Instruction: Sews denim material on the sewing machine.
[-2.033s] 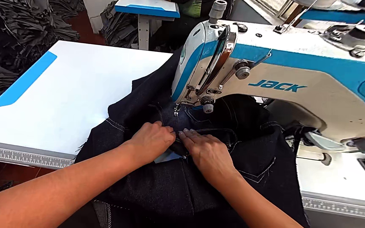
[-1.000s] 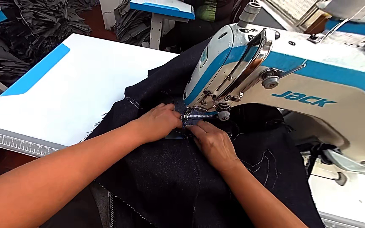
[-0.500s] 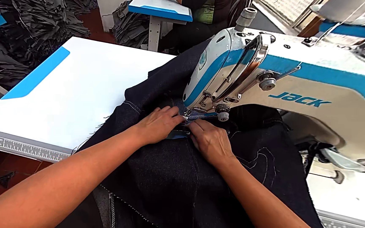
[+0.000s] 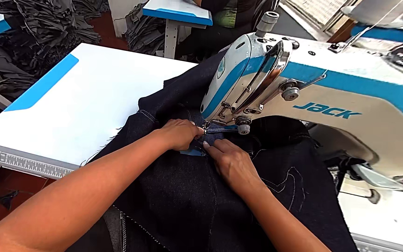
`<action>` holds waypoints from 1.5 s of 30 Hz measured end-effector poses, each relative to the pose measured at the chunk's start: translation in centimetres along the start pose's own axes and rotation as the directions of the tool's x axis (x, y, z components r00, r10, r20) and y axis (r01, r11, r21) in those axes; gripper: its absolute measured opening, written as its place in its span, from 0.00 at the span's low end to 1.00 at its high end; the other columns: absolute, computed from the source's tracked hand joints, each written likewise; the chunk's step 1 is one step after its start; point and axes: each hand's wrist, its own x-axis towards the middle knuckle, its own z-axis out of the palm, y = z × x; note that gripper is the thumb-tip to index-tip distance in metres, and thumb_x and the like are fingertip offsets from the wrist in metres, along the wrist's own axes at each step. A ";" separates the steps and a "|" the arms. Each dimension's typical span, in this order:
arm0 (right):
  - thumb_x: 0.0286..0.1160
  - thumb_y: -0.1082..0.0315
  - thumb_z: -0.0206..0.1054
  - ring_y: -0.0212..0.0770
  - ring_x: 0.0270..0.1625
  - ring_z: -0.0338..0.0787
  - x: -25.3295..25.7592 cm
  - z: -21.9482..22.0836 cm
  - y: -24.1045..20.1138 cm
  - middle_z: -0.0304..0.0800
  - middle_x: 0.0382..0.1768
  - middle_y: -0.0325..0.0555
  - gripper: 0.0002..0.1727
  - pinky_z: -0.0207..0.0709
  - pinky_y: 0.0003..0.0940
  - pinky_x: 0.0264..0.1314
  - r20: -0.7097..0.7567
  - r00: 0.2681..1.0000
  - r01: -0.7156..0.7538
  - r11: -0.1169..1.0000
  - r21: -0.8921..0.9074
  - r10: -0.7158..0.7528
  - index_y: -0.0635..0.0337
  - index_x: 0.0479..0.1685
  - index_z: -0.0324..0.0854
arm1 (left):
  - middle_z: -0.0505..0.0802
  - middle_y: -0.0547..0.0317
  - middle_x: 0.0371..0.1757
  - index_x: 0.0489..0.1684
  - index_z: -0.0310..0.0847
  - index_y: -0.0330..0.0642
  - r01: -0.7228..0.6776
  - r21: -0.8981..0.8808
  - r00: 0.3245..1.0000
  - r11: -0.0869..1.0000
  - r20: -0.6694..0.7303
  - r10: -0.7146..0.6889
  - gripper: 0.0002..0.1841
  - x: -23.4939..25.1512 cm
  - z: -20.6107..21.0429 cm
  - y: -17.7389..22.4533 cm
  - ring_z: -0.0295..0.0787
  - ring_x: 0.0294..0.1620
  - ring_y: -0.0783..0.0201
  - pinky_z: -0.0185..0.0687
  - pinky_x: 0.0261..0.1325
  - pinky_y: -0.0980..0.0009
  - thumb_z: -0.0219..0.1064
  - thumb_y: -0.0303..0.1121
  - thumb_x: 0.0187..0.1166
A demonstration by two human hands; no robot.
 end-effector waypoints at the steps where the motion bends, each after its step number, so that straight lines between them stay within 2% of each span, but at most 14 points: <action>1: 0.73 0.81 0.63 0.53 0.42 0.91 0.0 0.0 -0.1 0.89 0.35 0.53 0.13 0.85 0.43 0.43 0.001 1.000 -0.009 1.000 -0.001 0.009 0.67 0.49 0.92 | 0.88 0.47 0.56 0.62 0.84 0.44 -0.007 0.008 0.998 1.000 -0.058 0.008 0.20 -0.1 0.5 -0.3 0.86 0.61 0.43 0.80 0.56 0.42 0.69 0.19 0.71; 3: 0.72 0.82 0.64 0.53 0.42 0.91 -0.1 0.0 -0.2 0.88 0.35 0.53 0.13 0.85 0.43 0.42 0.004 1.000 -0.025 1.000 -0.003 0.025 0.67 0.49 0.92 | 0.89 0.46 0.52 0.53 0.88 0.40 -0.034 0.015 0.984 0.999 -0.173 0.037 0.15 -0.5 1.6 -0.9 0.86 0.58 0.44 0.81 0.54 0.44 0.71 0.22 0.68; 5: 0.72 0.82 0.65 0.53 0.42 0.91 -0.1 0.1 -0.3 0.89 0.36 0.54 0.13 0.85 0.43 0.43 0.015 0.999 -0.029 0.999 -0.013 0.029 0.67 0.49 0.92 | 0.90 0.45 0.52 0.50 0.89 0.38 -0.070 0.014 0.953 0.997 -0.295 0.071 0.14 -1.0 2.5 -1.4 0.86 0.59 0.42 0.82 0.53 0.44 0.74 0.24 0.65; 7: 0.72 0.82 0.64 0.53 0.41 0.90 -0.1 0.1 -0.4 0.88 0.35 0.54 0.13 0.85 0.42 0.42 0.018 1.000 -0.021 0.999 -0.029 0.021 0.67 0.49 0.91 | 0.89 0.40 0.53 0.51 0.86 0.35 -0.168 0.039 0.865 0.985 -0.473 0.166 0.18 -1.4 3.7 -1.7 0.87 0.58 0.38 0.85 0.51 0.44 0.76 0.20 0.60; 8: 0.72 0.82 0.64 0.53 0.42 0.90 0.0 0.1 -0.4 0.88 0.35 0.54 0.12 0.85 0.42 0.42 0.020 1.000 -0.018 0.999 -0.035 0.019 0.68 0.48 0.91 | 0.88 0.41 0.57 0.56 0.84 0.36 -0.238 0.097 0.812 0.966 -0.526 0.253 0.21 -1.4 4.2 -1.9 0.87 0.58 0.38 0.87 0.51 0.45 0.76 0.18 0.62; 10: 0.69 0.84 0.66 0.54 0.42 0.91 0.0 0.0 -0.5 0.86 0.34 0.54 0.09 0.85 0.43 0.42 0.023 1.000 -0.019 0.999 -0.040 0.020 0.68 0.40 0.90 | 0.91 0.50 0.65 0.62 0.88 0.44 -0.351 0.285 0.701 0.892 -0.551 0.452 0.18 -1.3 5.1 -2.3 0.88 0.58 0.43 0.84 0.50 0.51 0.65 0.21 0.77; 11: 0.68 0.84 0.66 0.54 0.41 0.90 0.0 0.0 -0.5 0.86 0.34 0.54 0.09 0.85 0.43 0.41 0.028 0.999 -0.021 0.999 -0.038 0.022 0.67 0.40 0.90 | 0.93 0.56 0.66 0.63 0.90 0.46 -0.369 0.339 0.687 0.865 -0.528 0.500 0.18 -1.3 5.3 -2.5 0.88 0.58 0.48 0.80 0.51 0.54 0.60 0.21 0.81; 12: 0.69 0.84 0.66 0.54 0.42 0.90 -0.1 0.0 -0.4 0.87 0.35 0.54 0.11 0.85 0.43 0.42 0.036 0.999 -0.022 0.999 -0.030 0.023 0.67 0.44 0.91 | 0.94 0.59 0.65 0.63 0.91 0.48 -0.374 0.341 0.705 0.863 -0.500 0.503 0.20 -1.4 5.4 -2.6 0.88 0.58 0.50 0.79 0.52 0.56 0.59 0.20 0.81; 14: 0.71 0.81 0.66 0.54 0.44 0.91 -0.3 -0.2 -0.1 0.89 0.37 0.54 0.15 0.85 0.43 0.44 0.053 0.998 -0.032 0.999 -0.010 0.032 0.65 0.52 0.92 | 0.93 0.63 0.68 0.67 0.91 0.52 -0.342 0.242 0.814 0.908 -0.406 0.415 0.23 -2.1 4.9 -2.5 0.86 0.64 0.52 0.77 0.58 0.55 0.60 0.19 0.81; 17: 0.69 0.81 0.67 0.54 0.43 0.91 -0.7 -0.3 0.2 0.89 0.36 0.53 0.14 0.85 0.43 0.44 0.042 0.998 -0.040 0.999 0.003 0.040 0.64 0.50 0.93 | 0.91 0.66 0.72 0.71 0.89 0.55 -0.301 0.044 0.888 0.953 -0.352 0.297 0.29 -2.4 4.4 -2.5 0.85 0.68 0.49 0.76 0.66 0.50 0.58 0.14 0.78; 19: 0.69 0.81 0.67 0.54 0.43 0.91 -0.6 -0.3 0.1 0.89 0.36 0.53 0.14 0.85 0.43 0.44 0.038 0.998 -0.051 0.999 0.003 0.051 0.64 0.49 0.93 | 0.91 0.67 0.72 0.70 0.89 0.55 -0.293 0.006 0.890 0.956 -0.364 0.275 0.30 -2.4 4.4 -2.5 0.85 0.69 0.48 0.76 0.68 0.49 0.57 0.12 0.77; 31: 0.71 0.81 0.66 0.54 0.42 0.90 -0.3 -0.2 0.1 0.88 0.35 0.53 0.12 0.84 0.43 0.42 0.028 0.996 -0.080 0.997 -0.017 0.080 0.64 0.47 0.94 | 0.92 0.68 0.70 0.69 0.90 0.60 -0.190 0.129 0.901 0.973 -0.370 0.225 0.26 -2.1 4.1 -1.6 0.85 0.64 0.51 0.72 0.59 0.54 0.55 0.19 0.84; 38: 0.71 0.82 0.67 0.56 0.45 0.91 0.6 0.1 0.6 0.88 0.36 0.55 0.11 0.86 0.45 0.45 0.022 0.994 -0.104 0.994 -0.016 0.104 0.65 0.46 0.94 | 0.92 0.67 0.69 0.69 0.89 0.62 -0.168 0.118 0.913 0.979 -0.357 0.199 0.25 -1.1 3.2 -2.2 0.84 0.64 0.51 0.71 0.61 0.53 0.54 0.21 0.87; 45: 0.74 0.82 0.66 0.56 0.43 0.91 1.1 0.3 1.0 0.88 0.37 0.56 0.14 0.85 0.48 0.47 0.046 0.991 -0.122 0.991 -0.048 0.124 0.65 0.51 0.93 | 0.92 0.66 0.69 0.71 0.88 0.61 -0.136 0.152 0.927 0.979 -0.329 0.180 0.24 -0.4 2.5 -2.4 0.83 0.67 0.51 0.70 0.64 0.53 0.51 0.25 0.90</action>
